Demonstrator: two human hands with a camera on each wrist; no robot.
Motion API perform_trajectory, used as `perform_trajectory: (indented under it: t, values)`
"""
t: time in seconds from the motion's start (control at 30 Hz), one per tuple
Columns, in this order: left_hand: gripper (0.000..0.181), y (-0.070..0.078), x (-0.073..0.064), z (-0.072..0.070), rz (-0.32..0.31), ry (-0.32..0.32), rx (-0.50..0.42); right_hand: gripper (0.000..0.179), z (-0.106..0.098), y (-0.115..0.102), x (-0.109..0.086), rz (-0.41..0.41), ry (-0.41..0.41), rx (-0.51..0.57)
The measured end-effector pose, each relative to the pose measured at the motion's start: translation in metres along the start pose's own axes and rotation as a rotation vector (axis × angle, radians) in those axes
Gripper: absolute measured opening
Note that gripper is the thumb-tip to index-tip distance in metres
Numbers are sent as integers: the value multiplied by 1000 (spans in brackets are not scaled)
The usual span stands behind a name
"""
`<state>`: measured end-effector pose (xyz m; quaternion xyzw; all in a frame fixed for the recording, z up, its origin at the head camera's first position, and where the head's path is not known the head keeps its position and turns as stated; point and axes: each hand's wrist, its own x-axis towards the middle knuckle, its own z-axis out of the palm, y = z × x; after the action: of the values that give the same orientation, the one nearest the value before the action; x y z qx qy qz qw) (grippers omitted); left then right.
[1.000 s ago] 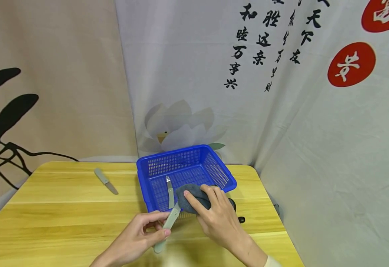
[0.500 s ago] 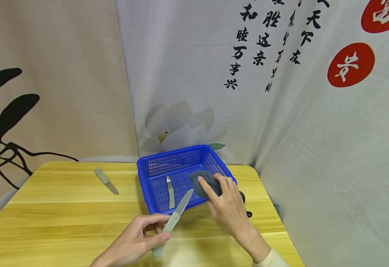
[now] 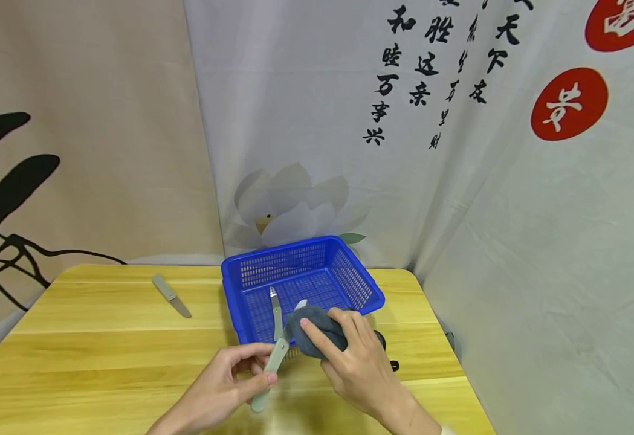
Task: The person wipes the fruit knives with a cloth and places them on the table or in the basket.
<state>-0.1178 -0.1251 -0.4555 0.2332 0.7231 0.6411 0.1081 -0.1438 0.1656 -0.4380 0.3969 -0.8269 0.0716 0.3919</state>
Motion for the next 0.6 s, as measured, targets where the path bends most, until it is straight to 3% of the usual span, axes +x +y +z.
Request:
perform_trajectory:
  t: [0.2, 0.43, 0.6]
  values:
    - [36, 0, 1, 1, 18, 8, 27, 84, 0, -15, -1, -69, -69, 36]
    - [33, -2, 1, 1, 40, 5, 41, 64, 1, -16, -2, -69, -71, 43]
    - [40, -1, 0, 0, 67, -15, 26, 70, 1, -14, -2, -59, -73, 12]
